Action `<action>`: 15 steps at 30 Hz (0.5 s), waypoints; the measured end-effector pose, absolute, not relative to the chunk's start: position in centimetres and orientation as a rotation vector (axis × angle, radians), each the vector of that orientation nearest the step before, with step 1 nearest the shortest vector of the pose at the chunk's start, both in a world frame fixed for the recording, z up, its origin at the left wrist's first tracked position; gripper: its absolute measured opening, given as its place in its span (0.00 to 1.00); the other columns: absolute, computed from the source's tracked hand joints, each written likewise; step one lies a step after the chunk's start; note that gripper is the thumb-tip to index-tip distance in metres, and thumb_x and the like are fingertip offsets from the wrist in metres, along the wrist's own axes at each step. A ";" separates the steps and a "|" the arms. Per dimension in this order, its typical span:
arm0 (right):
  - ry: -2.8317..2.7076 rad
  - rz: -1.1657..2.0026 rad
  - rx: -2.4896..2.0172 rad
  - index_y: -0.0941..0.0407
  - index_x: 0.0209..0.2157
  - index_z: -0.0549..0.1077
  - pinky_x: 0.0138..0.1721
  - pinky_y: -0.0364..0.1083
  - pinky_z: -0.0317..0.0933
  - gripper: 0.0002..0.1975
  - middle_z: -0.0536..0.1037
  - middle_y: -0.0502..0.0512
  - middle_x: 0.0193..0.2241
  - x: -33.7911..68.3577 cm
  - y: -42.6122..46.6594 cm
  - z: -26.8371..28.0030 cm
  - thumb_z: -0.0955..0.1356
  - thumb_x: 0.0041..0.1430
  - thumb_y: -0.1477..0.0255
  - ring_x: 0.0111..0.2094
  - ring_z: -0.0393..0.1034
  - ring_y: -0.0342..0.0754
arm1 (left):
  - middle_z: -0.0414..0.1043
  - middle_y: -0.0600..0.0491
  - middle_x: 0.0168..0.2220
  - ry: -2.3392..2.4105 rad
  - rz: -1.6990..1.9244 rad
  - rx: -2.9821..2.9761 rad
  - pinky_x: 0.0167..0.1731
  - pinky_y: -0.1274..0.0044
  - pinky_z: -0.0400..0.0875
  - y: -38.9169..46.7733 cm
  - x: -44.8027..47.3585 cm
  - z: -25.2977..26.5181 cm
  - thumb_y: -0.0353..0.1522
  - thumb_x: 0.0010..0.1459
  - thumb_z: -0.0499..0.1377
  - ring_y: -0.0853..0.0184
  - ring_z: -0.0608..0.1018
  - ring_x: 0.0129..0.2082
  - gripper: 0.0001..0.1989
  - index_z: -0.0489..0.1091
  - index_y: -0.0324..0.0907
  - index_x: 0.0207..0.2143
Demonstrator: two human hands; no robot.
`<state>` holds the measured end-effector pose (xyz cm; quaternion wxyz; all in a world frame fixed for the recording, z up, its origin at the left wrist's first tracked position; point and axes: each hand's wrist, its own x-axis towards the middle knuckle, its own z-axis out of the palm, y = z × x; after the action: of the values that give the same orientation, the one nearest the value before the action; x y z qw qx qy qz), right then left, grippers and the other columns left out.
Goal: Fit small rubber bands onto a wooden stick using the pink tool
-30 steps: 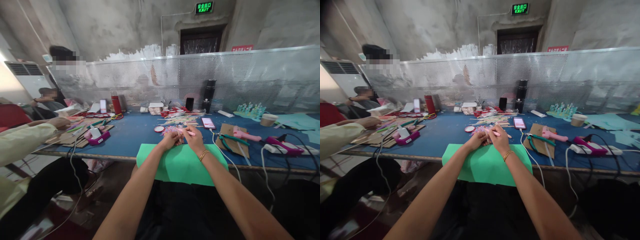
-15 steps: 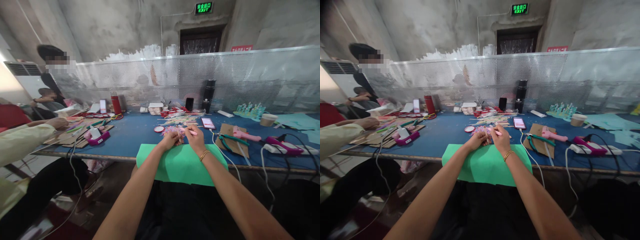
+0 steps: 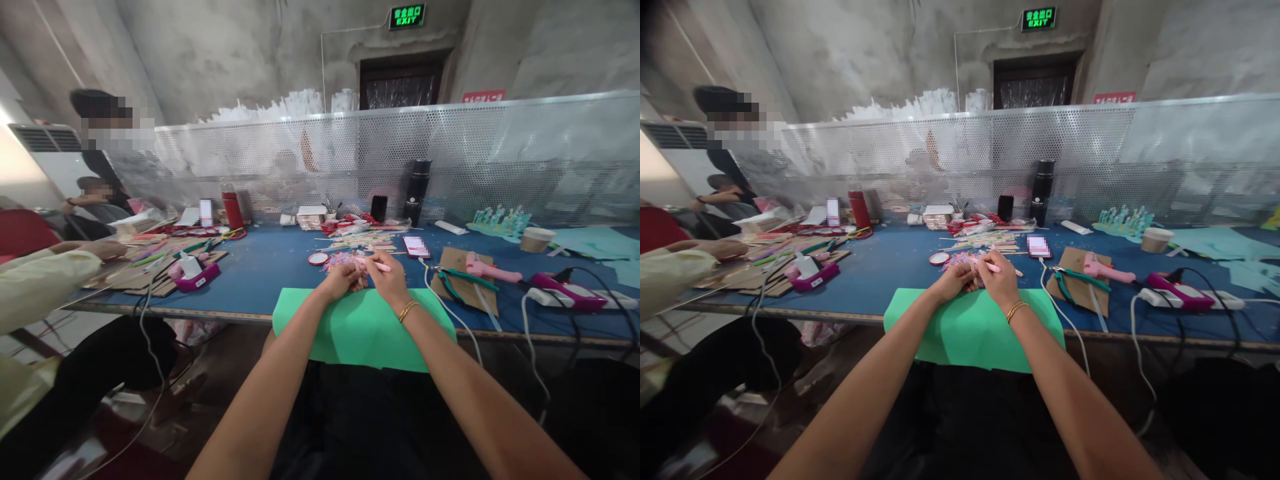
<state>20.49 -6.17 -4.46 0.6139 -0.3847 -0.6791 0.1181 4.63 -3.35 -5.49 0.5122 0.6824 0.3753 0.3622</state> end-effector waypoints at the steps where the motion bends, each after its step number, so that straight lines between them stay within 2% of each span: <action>1: -1.555 0.258 -0.894 0.53 0.26 0.70 0.32 0.45 0.59 0.08 0.76 0.50 0.25 20.5 -6.1 -4.5 0.64 0.59 0.70 0.28 0.69 0.47 | 0.69 0.56 0.21 0.908 0.870 1.638 0.24 0.80 0.64 -3.4 4.7 -5.5 0.46 0.56 0.62 0.74 0.68 0.20 0.18 0.69 0.38 0.30; 15: -1.537 0.244 -0.894 0.52 0.27 0.70 0.33 0.45 0.60 0.07 0.76 0.50 0.25 20.5 -6.0 -4.6 0.65 0.60 0.69 0.28 0.70 0.48 | 0.68 0.57 0.20 0.903 0.876 1.632 0.23 0.81 0.63 -3.6 4.7 -5.1 0.47 0.53 0.63 0.75 0.68 0.19 0.20 0.69 0.38 0.28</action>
<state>20.53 -6.01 -4.64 0.6238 -0.3894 -0.6693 0.1062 4.70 -3.63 -5.15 0.5145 0.6790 0.3759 0.3646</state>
